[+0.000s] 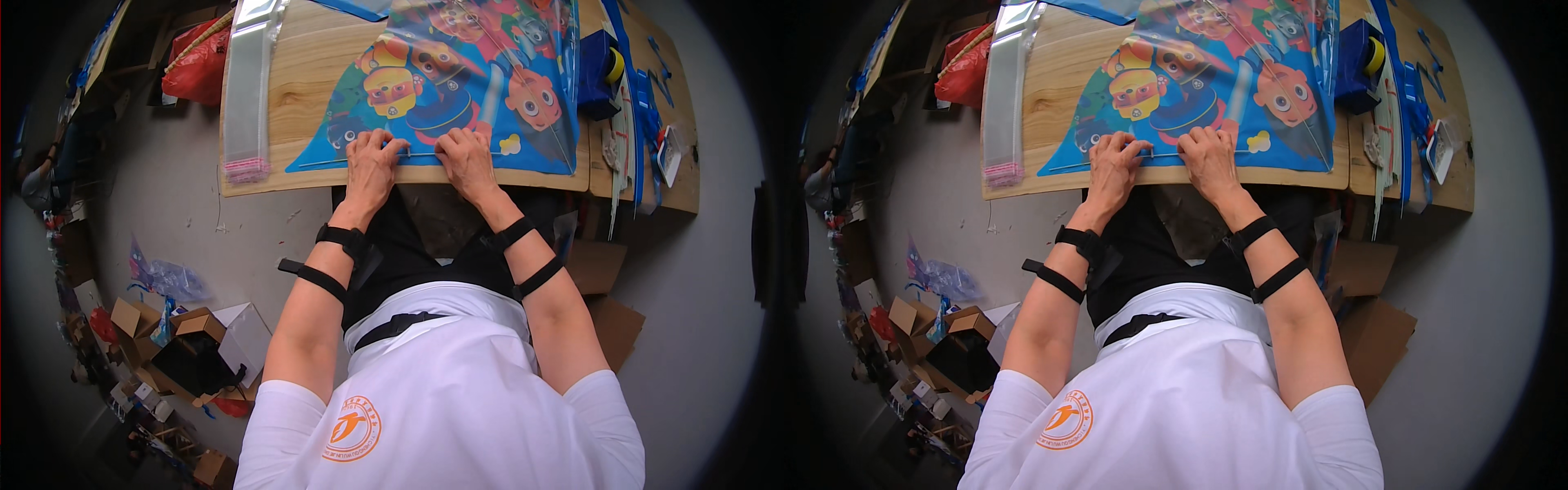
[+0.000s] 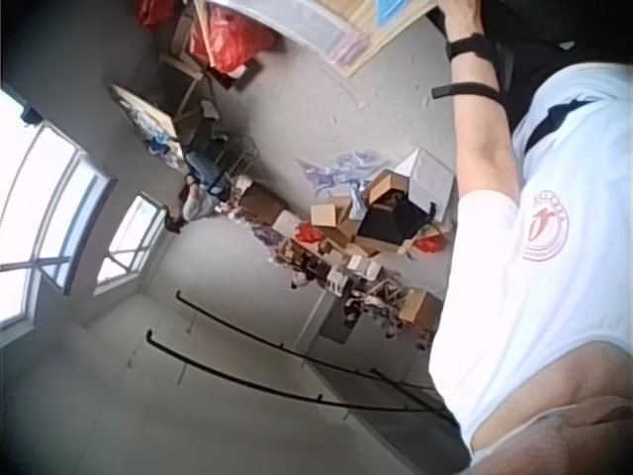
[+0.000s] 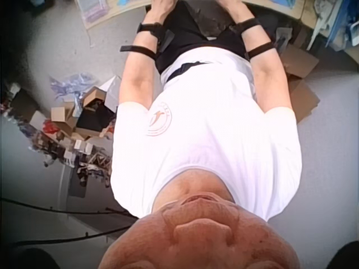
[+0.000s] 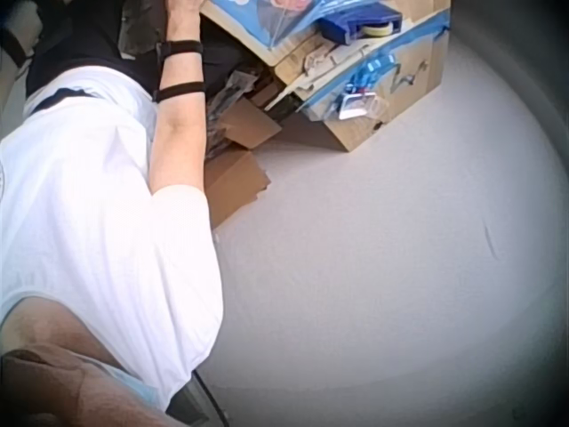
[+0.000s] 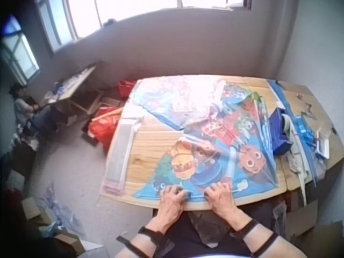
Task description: Assemble a plastic Paw Patrol kite by positioning structural fiberglass rods, aligning the sail template, and applying adhesive tape strips to reinforce the frame segments.
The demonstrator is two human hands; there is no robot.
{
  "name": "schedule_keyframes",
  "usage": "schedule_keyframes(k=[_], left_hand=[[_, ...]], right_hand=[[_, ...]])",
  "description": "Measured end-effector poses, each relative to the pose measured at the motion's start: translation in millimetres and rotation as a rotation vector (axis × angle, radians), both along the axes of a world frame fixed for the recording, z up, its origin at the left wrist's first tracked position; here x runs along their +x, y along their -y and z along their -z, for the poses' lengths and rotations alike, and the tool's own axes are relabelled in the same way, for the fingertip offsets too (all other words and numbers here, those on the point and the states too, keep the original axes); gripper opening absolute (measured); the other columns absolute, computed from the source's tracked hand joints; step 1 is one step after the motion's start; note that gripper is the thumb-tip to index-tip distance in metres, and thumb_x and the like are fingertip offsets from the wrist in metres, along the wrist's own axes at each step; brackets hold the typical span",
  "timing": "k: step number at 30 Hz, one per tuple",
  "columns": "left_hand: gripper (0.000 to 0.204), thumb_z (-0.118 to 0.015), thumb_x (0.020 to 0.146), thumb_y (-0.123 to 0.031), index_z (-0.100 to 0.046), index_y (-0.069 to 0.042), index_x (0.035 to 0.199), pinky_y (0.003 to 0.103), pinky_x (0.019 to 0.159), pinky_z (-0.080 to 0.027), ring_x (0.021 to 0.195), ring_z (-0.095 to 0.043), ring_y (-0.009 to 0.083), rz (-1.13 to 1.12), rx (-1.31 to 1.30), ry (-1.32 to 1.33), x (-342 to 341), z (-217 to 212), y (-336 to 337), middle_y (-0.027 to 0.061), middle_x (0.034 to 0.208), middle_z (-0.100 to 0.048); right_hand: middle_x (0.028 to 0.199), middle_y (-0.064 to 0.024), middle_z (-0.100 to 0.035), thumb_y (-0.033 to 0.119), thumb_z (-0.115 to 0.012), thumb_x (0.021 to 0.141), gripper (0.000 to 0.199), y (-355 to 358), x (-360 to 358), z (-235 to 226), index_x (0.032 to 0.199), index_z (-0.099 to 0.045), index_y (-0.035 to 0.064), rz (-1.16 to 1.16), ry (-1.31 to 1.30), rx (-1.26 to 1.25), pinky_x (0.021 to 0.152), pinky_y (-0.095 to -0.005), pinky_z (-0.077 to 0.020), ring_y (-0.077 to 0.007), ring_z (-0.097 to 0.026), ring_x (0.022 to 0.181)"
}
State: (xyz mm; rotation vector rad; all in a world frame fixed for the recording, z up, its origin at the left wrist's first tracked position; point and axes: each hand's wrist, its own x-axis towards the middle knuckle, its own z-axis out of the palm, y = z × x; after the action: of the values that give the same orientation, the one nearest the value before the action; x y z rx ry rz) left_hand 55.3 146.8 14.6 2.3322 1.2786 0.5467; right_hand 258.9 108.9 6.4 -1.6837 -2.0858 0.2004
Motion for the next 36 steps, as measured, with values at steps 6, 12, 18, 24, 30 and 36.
schedule_keyframes(k=[6, 12, 18, 24, 30, 36], left_hand=[[0.033, -0.065, 0.081, 0.000, -0.067, -0.018, 0.108, 0.043, 0.094, -0.038, 0.108, -0.051, 0.0267, 0.012, -0.007, -0.017, -1, 3, -2, 0.0047, 0.108, -0.057], [0.031, -0.065, 0.081, -0.002, -0.068, -0.018, 0.107, 0.043, 0.095, -0.038, 0.109, -0.051, 0.0267, 0.013, -0.009, -0.012, 0, 3, -1, 0.0045, 0.108, -0.057], [0.025, -0.071, 0.080, -0.010, -0.067, -0.017, 0.104, 0.043, 0.094, -0.039, 0.109, -0.052, 0.0265, 0.026, 0.013, -0.023, 6, -4, 0, 0.0042, 0.107, -0.058], [0.022, -0.072, 0.079, -0.013, -0.068, -0.016, 0.100, 0.042, 0.090, -0.040, 0.104, -0.054, 0.0267, -0.003, 0.080, -0.022, 5, 0, 0, 0.0035, 0.102, -0.059], [0.020, -0.072, 0.080, -0.014, -0.067, -0.015, 0.099, 0.043, 0.089, -0.041, 0.103, -0.054, 0.0263, 0.022, 0.106, -0.051, 7, -1, -2, 0.0036, 0.101, -0.058], [0.020, -0.071, 0.080, -0.015, -0.066, -0.015, 0.099, 0.042, 0.089, -0.041, 0.102, -0.054, 0.0261, 0.028, 0.149, -0.069, 10, -2, 1, 0.0035, 0.101, -0.058]], right_hand=[[0.084, -0.0039, -0.057, 0.009, -0.067, 0.078, 0.009, -1, 1, 0, 0.084, -0.062, 0.0133, 0.003, -0.014, -0.019, 0.082, -0.0405, -0.0386, -0.0251, -0.057, 0.087], [0.084, -0.0036, -0.057, 0.010, -0.068, 0.077, 0.009, -1, 2, 0, 0.083, -0.063, 0.0134, -0.007, -0.020, -0.018, 0.082, -0.0402, -0.0387, -0.0250, -0.057, 0.087], [0.084, -0.0036, -0.057, 0.010, -0.069, 0.077, 0.009, 2, 4, 0, 0.083, -0.063, 0.0135, 0.002, -0.021, -0.015, 0.082, -0.0397, -0.0381, -0.0248, -0.057, 0.087], [0.083, -0.0035, -0.057, 0.009, -0.067, 0.079, 0.008, 1, -2, 3, 0.083, -0.062, 0.0131, 0.016, -0.024, -0.005, 0.082, -0.0399, -0.0376, -0.0243, -0.057, 0.087], [0.082, -0.0039, -0.056, 0.008, -0.064, 0.079, 0.007, 2, 0, 2, 0.082, -0.061, 0.0127, 0.012, -0.032, 0.003, 0.083, -0.0404, -0.0374, -0.0244, -0.057, 0.086], [0.083, -0.0046, -0.056, 0.004, -0.062, 0.079, 0.010, 2, 2, 3, 0.084, -0.060, 0.0126, 0.007, -0.022, -0.012, 0.084, -0.0410, -0.0374, -0.0253, -0.057, 0.087]])
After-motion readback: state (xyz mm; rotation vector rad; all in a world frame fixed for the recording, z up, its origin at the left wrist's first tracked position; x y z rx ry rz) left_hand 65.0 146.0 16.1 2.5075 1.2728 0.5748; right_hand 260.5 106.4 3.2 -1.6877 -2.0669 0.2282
